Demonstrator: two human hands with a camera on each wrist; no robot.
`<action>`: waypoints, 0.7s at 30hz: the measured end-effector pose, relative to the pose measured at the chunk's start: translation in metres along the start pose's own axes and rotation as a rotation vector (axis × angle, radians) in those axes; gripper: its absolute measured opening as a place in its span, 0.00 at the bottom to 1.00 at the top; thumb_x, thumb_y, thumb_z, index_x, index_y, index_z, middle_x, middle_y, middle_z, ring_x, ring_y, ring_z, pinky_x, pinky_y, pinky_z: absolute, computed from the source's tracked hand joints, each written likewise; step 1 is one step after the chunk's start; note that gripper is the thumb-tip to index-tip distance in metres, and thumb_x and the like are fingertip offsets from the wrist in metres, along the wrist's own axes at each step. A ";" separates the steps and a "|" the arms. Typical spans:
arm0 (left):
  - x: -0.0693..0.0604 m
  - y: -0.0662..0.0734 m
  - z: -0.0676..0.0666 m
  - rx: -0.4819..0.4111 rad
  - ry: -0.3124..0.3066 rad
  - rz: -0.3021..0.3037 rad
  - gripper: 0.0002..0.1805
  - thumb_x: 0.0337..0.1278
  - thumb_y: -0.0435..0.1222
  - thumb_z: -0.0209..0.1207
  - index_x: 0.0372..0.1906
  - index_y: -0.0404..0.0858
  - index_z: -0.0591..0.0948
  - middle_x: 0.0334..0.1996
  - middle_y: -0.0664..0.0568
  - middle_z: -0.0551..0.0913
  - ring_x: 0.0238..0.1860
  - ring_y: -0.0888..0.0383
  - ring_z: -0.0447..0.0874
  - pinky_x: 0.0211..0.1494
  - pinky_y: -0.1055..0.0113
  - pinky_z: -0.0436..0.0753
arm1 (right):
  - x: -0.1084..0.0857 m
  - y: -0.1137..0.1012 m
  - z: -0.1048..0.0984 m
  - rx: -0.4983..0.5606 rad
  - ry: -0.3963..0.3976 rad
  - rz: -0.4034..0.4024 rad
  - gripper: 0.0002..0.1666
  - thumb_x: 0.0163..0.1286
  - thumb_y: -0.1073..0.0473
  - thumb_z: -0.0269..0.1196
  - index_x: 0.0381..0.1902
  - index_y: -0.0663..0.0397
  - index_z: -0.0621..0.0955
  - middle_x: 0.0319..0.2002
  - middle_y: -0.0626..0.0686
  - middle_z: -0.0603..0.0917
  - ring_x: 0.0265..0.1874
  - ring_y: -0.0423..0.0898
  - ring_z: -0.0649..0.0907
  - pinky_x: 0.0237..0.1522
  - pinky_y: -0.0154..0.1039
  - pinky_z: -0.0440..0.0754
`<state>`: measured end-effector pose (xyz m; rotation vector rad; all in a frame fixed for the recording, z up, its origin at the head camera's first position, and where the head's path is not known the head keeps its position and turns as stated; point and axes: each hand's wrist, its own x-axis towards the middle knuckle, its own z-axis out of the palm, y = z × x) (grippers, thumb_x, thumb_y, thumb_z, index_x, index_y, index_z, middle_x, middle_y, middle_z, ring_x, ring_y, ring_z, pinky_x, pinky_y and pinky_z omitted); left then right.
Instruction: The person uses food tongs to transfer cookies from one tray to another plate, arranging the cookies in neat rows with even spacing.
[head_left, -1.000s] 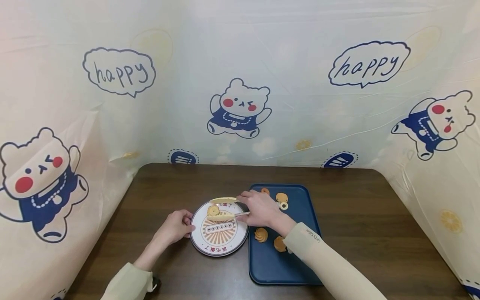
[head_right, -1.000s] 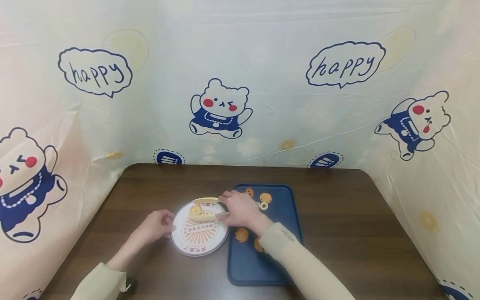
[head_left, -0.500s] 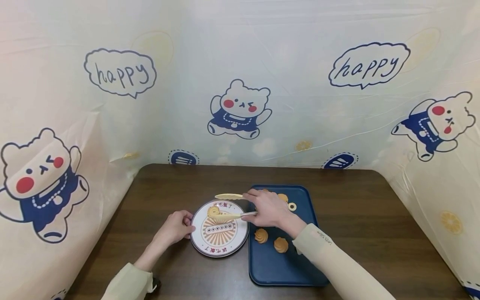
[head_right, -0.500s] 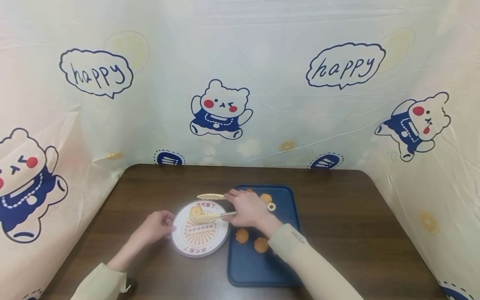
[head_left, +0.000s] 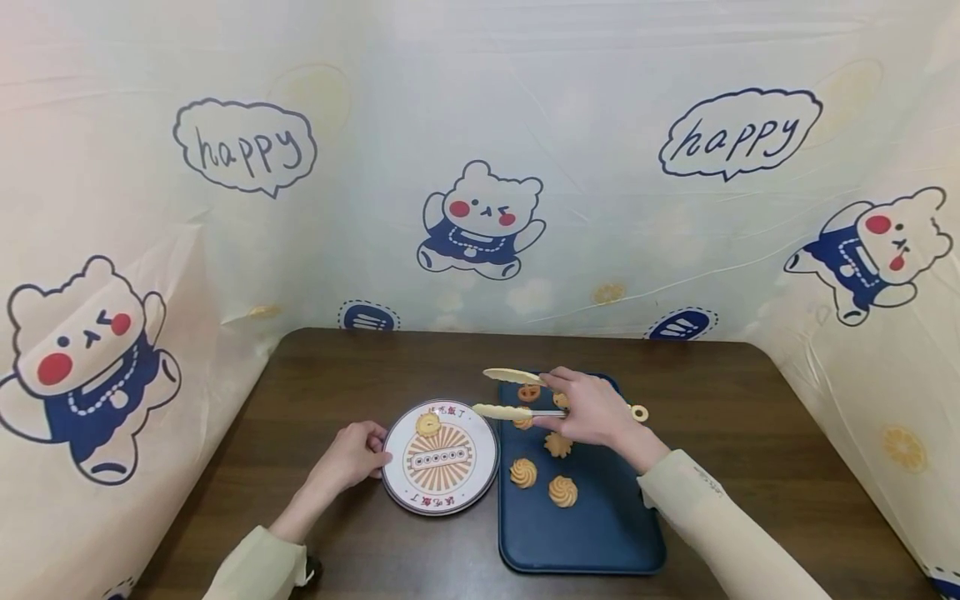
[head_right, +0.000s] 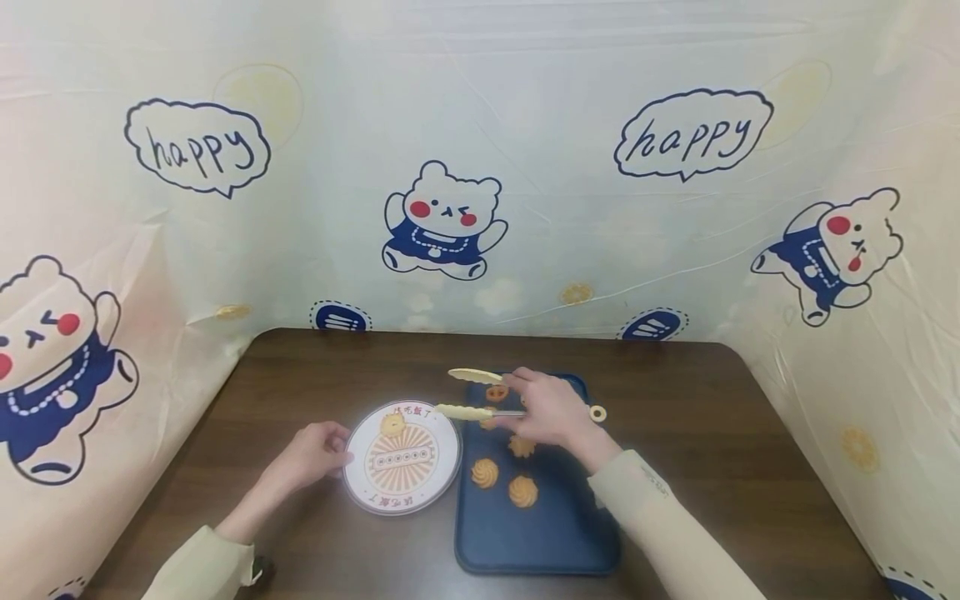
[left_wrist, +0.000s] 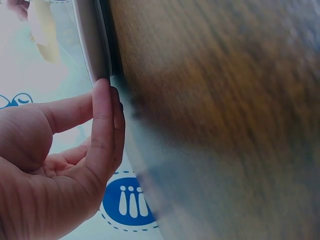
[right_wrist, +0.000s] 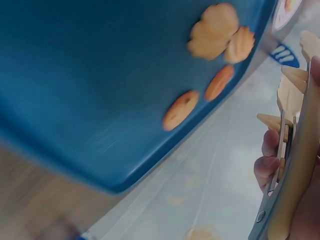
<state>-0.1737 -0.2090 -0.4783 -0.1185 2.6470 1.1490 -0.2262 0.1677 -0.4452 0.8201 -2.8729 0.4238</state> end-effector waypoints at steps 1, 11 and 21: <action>0.000 0.000 0.000 0.000 -0.001 -0.002 0.18 0.55 0.24 0.67 0.50 0.24 0.77 0.31 0.45 0.74 0.26 0.56 0.78 0.30 0.63 0.85 | -0.003 0.005 -0.001 0.000 0.005 0.009 0.43 0.60 0.35 0.69 0.65 0.55 0.78 0.58 0.54 0.81 0.41 0.49 0.85 0.42 0.49 0.84; 0.001 -0.001 0.001 -0.004 -0.006 -0.025 0.19 0.56 0.25 0.67 0.51 0.24 0.76 0.32 0.44 0.74 0.26 0.56 0.78 0.30 0.64 0.85 | -0.032 0.050 -0.004 0.012 0.051 0.141 0.44 0.60 0.34 0.69 0.64 0.59 0.78 0.58 0.59 0.80 0.49 0.58 0.84 0.49 0.58 0.81; 0.000 0.000 0.000 -0.012 -0.001 -0.011 0.18 0.56 0.25 0.67 0.50 0.24 0.77 0.32 0.44 0.75 0.26 0.56 0.78 0.30 0.63 0.85 | -0.057 0.069 0.005 0.015 0.053 0.282 0.46 0.62 0.32 0.66 0.63 0.64 0.77 0.60 0.64 0.78 0.51 0.63 0.82 0.50 0.62 0.80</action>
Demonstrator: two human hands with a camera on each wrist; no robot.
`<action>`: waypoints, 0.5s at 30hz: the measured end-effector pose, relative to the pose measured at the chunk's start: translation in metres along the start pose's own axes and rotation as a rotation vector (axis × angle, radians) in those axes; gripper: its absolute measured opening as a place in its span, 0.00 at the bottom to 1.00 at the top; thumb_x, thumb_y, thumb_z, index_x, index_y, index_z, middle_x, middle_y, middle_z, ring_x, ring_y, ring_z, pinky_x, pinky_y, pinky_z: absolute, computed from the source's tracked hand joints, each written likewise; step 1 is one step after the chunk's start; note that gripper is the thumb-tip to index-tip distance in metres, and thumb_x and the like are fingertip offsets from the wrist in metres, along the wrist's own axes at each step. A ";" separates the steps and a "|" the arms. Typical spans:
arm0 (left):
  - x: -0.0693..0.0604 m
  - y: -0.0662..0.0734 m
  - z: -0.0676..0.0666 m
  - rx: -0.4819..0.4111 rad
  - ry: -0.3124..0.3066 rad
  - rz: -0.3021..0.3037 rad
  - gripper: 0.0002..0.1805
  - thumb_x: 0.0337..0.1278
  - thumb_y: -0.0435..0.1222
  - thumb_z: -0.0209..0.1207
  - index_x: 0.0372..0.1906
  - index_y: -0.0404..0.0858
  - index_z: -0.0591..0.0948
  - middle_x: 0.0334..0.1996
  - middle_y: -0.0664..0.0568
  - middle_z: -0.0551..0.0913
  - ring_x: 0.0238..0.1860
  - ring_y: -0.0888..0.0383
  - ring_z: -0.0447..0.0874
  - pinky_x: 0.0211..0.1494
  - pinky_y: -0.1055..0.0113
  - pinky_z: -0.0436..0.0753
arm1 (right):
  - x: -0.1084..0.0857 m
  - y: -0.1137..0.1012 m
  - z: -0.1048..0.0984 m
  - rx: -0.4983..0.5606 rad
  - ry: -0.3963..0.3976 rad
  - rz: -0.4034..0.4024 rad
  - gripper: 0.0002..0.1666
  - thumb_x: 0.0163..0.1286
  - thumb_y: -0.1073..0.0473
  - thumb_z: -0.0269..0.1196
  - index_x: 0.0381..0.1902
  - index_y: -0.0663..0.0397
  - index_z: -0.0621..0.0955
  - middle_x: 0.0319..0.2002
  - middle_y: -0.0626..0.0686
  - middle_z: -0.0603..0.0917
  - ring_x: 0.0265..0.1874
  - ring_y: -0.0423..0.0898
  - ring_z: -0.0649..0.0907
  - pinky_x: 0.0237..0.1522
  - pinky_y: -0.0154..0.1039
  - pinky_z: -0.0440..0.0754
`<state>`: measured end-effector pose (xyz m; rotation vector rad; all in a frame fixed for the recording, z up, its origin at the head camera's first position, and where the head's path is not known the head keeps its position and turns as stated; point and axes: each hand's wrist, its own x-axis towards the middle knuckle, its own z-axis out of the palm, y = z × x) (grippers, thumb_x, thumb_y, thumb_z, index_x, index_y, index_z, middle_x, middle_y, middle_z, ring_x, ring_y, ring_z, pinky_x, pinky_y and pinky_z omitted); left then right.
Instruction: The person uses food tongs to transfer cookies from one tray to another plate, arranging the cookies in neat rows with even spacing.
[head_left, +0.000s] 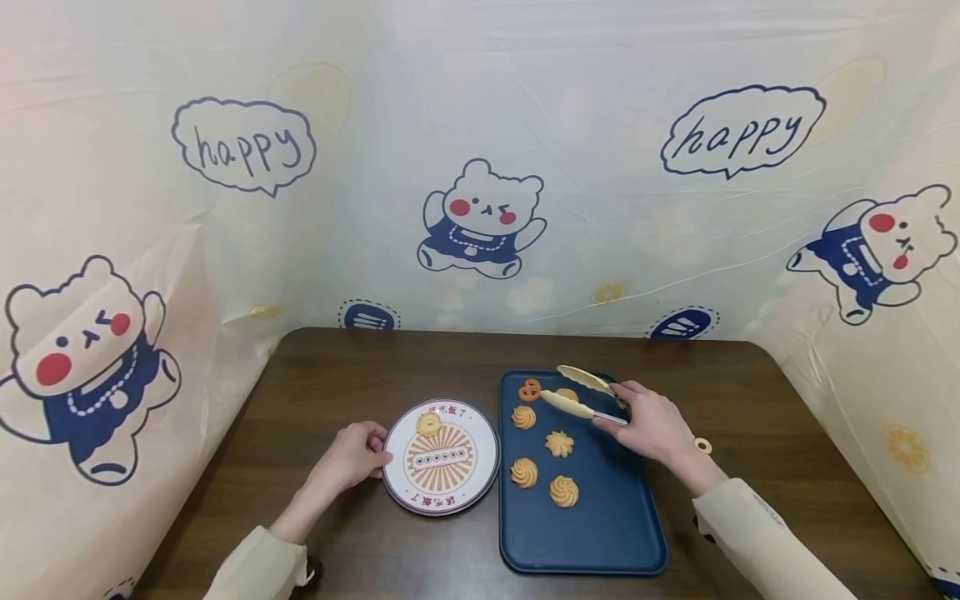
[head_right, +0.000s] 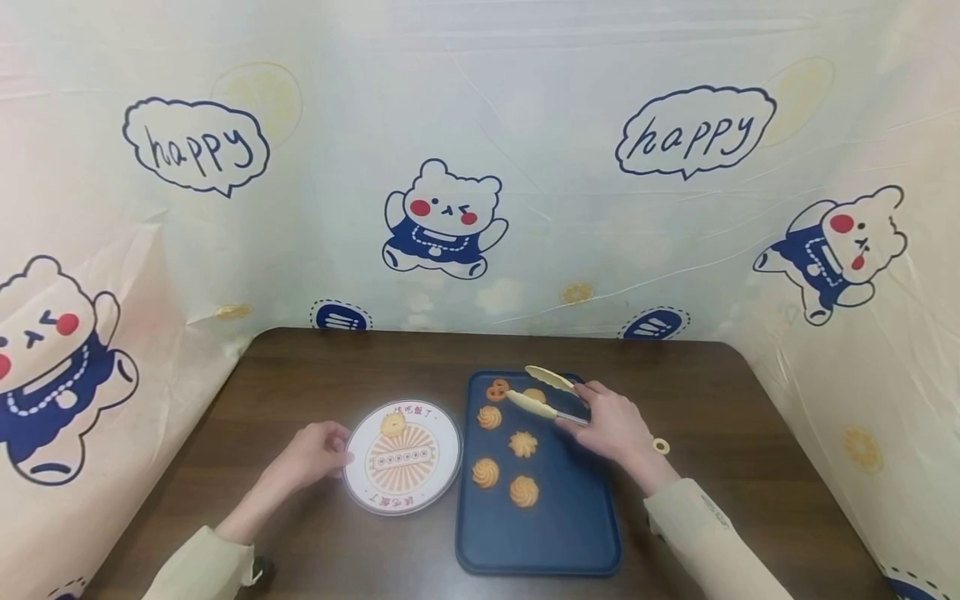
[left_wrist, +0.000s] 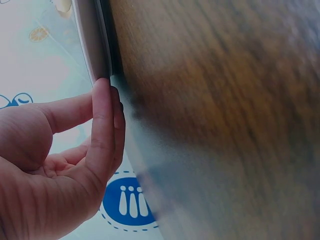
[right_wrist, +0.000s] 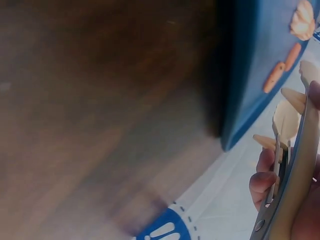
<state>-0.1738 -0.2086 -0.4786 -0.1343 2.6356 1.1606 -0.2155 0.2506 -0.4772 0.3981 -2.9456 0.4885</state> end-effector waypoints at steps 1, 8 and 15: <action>0.000 0.000 0.000 0.001 -0.001 0.000 0.18 0.56 0.25 0.67 0.50 0.24 0.77 0.32 0.44 0.75 0.26 0.56 0.78 0.30 0.63 0.85 | -0.002 0.002 0.001 0.001 -0.002 0.008 0.46 0.62 0.32 0.66 0.63 0.64 0.77 0.60 0.65 0.78 0.51 0.63 0.82 0.50 0.62 0.80; 0.000 0.000 0.000 0.014 0.000 -0.003 0.18 0.56 0.25 0.67 0.51 0.24 0.77 0.32 0.44 0.75 0.27 0.56 0.78 0.31 0.64 0.85 | -0.013 0.009 0.006 0.002 -0.015 0.046 0.46 0.63 0.33 0.66 0.63 0.66 0.76 0.61 0.67 0.77 0.54 0.65 0.80 0.52 0.63 0.78; 0.000 0.000 0.000 0.017 0.001 -0.003 0.19 0.56 0.25 0.67 0.51 0.24 0.76 0.32 0.44 0.75 0.27 0.56 0.78 0.30 0.64 0.85 | -0.019 0.006 0.003 -0.010 -0.021 0.067 0.45 0.63 0.35 0.66 0.63 0.66 0.77 0.60 0.69 0.77 0.54 0.68 0.80 0.53 0.65 0.77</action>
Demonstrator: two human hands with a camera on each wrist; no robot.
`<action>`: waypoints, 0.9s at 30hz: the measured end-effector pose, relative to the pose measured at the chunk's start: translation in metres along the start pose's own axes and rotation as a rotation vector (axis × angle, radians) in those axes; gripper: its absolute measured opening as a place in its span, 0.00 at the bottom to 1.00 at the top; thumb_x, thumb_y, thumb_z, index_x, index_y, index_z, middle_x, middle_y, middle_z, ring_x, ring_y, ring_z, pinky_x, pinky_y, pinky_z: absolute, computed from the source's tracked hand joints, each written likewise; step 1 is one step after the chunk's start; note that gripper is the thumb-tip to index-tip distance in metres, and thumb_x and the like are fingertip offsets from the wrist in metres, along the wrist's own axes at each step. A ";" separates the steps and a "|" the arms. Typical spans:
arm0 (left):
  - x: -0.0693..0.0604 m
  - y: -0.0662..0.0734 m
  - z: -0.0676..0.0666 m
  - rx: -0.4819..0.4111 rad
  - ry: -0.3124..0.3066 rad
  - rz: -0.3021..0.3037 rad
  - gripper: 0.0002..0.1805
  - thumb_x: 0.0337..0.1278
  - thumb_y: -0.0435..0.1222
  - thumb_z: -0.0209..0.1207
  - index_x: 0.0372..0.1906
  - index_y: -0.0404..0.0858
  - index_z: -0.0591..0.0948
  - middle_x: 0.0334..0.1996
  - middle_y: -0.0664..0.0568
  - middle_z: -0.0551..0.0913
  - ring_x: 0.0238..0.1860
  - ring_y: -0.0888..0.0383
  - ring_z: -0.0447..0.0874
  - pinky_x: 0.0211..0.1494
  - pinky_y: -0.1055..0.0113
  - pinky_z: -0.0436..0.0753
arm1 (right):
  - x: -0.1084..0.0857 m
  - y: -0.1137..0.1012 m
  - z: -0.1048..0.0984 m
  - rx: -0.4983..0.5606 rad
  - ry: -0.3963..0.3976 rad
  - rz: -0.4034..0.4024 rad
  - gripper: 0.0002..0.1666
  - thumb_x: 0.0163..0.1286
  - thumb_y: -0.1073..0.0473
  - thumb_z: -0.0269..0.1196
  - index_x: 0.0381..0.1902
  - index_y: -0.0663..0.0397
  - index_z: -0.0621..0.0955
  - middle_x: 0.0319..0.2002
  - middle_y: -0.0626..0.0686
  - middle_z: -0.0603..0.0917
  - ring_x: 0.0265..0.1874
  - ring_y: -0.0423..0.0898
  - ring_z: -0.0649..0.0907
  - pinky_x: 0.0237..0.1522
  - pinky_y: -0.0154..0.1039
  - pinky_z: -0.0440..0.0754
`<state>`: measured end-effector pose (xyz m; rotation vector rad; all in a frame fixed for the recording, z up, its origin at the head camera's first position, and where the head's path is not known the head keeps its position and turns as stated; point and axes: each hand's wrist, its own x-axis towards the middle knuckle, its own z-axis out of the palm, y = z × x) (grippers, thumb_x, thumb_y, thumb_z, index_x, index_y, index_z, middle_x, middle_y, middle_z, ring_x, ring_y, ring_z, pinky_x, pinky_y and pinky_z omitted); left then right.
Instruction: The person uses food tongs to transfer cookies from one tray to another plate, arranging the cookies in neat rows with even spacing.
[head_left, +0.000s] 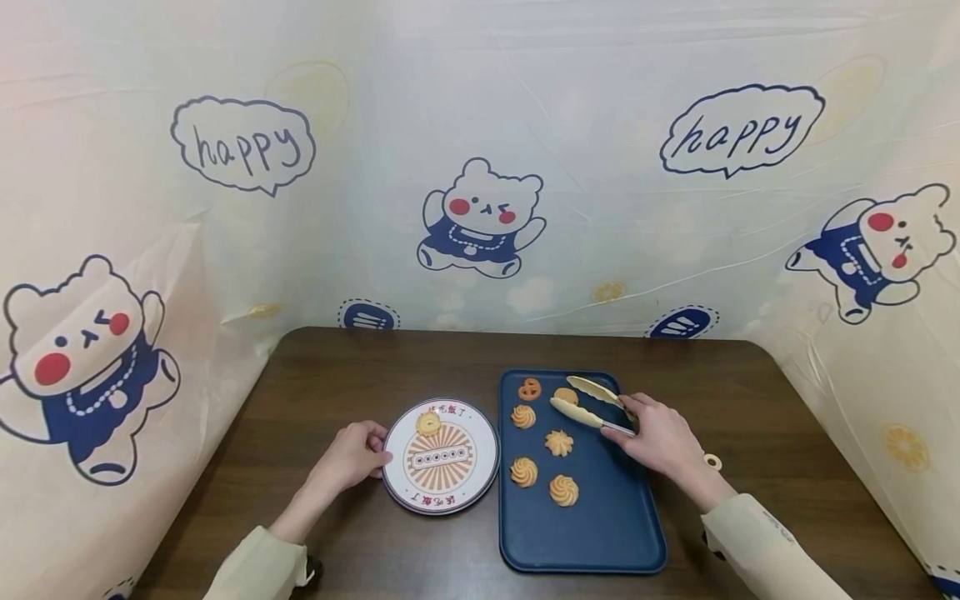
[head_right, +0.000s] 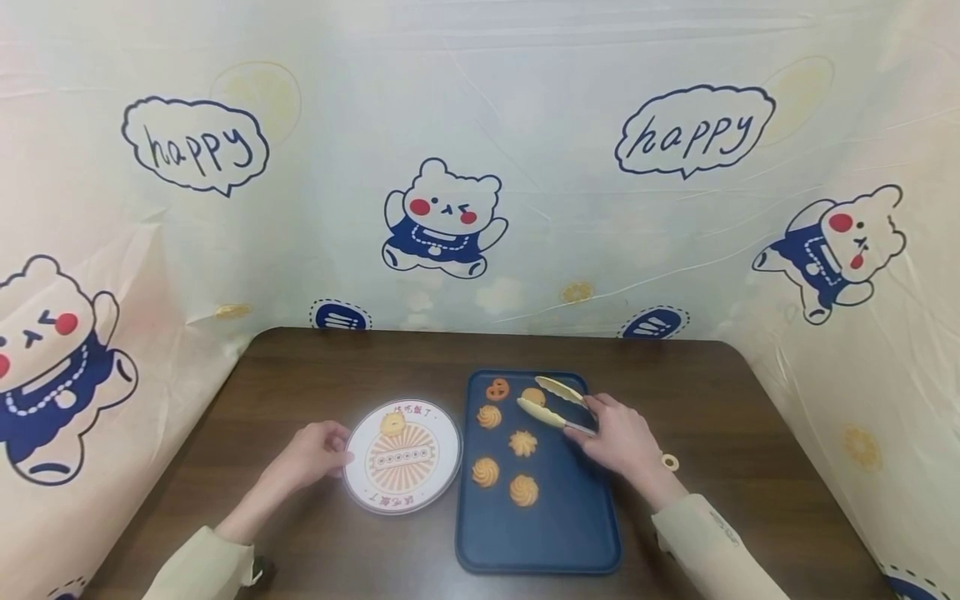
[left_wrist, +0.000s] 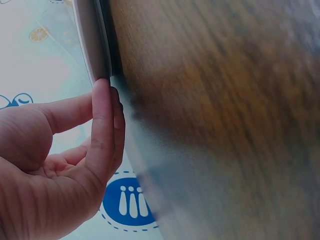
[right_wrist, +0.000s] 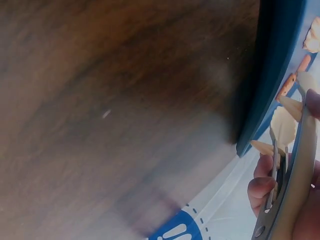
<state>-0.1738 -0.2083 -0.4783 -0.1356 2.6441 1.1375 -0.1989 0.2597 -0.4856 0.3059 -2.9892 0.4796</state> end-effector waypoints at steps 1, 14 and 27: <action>0.000 0.000 0.000 0.000 0.001 0.001 0.19 0.56 0.25 0.67 0.51 0.24 0.77 0.32 0.44 0.75 0.26 0.56 0.78 0.30 0.64 0.85 | -0.001 0.000 0.000 -0.005 -0.001 0.003 0.44 0.63 0.35 0.67 0.62 0.66 0.77 0.60 0.69 0.77 0.54 0.68 0.80 0.52 0.66 0.77; 0.000 0.000 0.000 -0.004 0.003 0.001 0.19 0.56 0.25 0.67 0.51 0.24 0.76 0.32 0.44 0.75 0.27 0.56 0.79 0.30 0.64 0.85 | -0.007 -0.005 0.003 -0.029 0.043 0.006 0.39 0.64 0.39 0.68 0.59 0.66 0.79 0.55 0.68 0.80 0.46 0.66 0.83 0.46 0.65 0.80; 0.001 -0.001 0.000 -0.002 0.009 -0.001 0.18 0.56 0.26 0.67 0.51 0.25 0.77 0.32 0.44 0.75 0.27 0.56 0.78 0.30 0.64 0.84 | -0.009 -0.010 0.004 -0.028 0.062 0.009 0.38 0.63 0.40 0.69 0.59 0.66 0.80 0.53 0.66 0.82 0.42 0.64 0.84 0.44 0.62 0.82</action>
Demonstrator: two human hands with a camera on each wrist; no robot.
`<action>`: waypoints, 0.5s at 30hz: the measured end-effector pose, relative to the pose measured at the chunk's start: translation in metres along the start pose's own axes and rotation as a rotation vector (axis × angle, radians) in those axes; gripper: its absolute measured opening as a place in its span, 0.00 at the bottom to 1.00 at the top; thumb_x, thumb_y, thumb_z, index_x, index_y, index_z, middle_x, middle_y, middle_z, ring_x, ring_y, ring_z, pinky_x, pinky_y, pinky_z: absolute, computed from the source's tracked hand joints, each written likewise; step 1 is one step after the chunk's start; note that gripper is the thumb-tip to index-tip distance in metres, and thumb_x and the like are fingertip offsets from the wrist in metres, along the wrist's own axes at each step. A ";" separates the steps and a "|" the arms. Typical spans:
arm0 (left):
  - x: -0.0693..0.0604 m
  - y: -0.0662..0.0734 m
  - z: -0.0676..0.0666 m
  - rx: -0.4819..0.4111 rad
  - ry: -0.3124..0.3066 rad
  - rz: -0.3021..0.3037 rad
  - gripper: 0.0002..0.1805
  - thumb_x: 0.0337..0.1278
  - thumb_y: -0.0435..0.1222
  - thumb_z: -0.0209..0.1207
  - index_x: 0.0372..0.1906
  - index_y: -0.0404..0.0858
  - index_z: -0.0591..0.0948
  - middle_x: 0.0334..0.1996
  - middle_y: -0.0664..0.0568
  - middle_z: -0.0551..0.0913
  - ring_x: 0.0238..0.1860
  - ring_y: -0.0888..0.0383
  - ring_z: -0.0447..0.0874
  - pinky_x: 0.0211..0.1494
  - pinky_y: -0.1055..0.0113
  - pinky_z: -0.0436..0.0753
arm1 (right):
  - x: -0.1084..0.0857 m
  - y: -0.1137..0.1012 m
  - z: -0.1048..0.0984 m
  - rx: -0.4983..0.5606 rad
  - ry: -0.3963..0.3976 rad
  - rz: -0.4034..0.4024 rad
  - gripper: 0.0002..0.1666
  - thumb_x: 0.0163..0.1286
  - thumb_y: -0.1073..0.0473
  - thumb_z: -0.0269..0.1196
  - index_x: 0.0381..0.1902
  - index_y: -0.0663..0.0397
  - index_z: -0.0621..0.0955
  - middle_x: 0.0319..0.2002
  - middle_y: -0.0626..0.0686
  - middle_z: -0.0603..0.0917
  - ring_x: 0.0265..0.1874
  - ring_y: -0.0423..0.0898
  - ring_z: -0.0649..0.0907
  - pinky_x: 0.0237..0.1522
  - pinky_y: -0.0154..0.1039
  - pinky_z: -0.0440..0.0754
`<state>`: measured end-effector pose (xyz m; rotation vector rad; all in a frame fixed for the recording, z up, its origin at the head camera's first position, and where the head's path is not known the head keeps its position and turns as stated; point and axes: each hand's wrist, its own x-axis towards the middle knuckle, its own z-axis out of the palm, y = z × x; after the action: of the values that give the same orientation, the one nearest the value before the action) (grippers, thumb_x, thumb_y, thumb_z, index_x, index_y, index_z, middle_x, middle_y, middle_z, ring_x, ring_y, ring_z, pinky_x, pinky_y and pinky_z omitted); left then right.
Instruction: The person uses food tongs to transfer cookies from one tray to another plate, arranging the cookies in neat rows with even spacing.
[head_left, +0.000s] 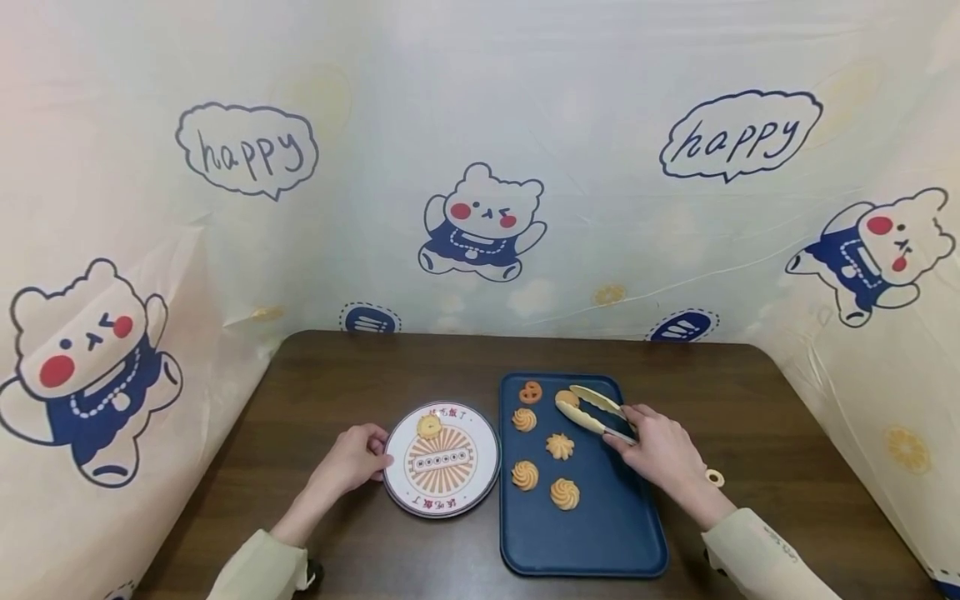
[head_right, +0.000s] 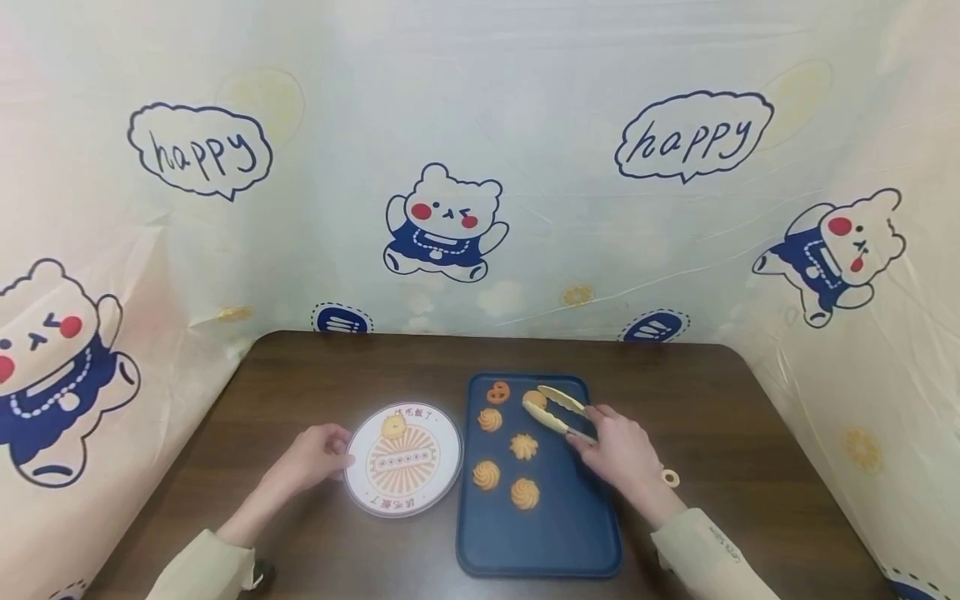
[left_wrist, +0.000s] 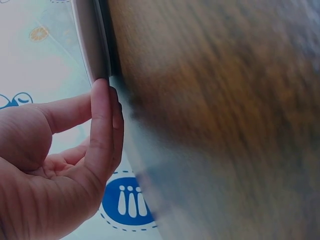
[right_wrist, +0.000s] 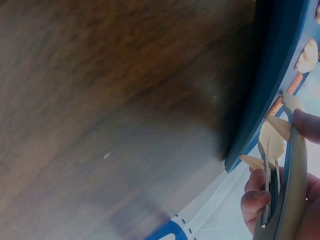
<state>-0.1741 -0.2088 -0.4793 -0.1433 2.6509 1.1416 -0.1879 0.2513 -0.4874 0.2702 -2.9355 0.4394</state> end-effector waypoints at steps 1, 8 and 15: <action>0.000 -0.001 0.000 -0.004 0.000 0.002 0.18 0.56 0.25 0.67 0.50 0.25 0.77 0.32 0.44 0.75 0.27 0.56 0.78 0.30 0.64 0.84 | 0.000 0.000 0.000 0.004 0.000 0.004 0.38 0.63 0.41 0.69 0.59 0.66 0.80 0.53 0.66 0.82 0.43 0.64 0.84 0.44 0.62 0.82; 0.001 -0.004 0.002 -0.003 0.004 -0.003 0.18 0.55 0.26 0.68 0.49 0.26 0.78 0.31 0.45 0.75 0.27 0.55 0.78 0.30 0.65 0.84 | -0.001 0.000 0.000 0.032 0.002 0.013 0.38 0.64 0.41 0.69 0.59 0.65 0.80 0.55 0.67 0.81 0.47 0.65 0.84 0.47 0.63 0.81; 0.001 -0.003 0.001 -0.004 0.006 0.012 0.17 0.55 0.25 0.68 0.49 0.25 0.78 0.31 0.45 0.75 0.26 0.56 0.78 0.30 0.64 0.85 | 0.000 -0.004 -0.005 0.043 0.016 0.003 0.37 0.63 0.41 0.69 0.59 0.65 0.80 0.55 0.67 0.81 0.46 0.64 0.84 0.46 0.62 0.81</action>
<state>-0.1744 -0.2098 -0.4821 -0.1320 2.6581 1.1523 -0.1864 0.2494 -0.4822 0.2664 -2.9138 0.5033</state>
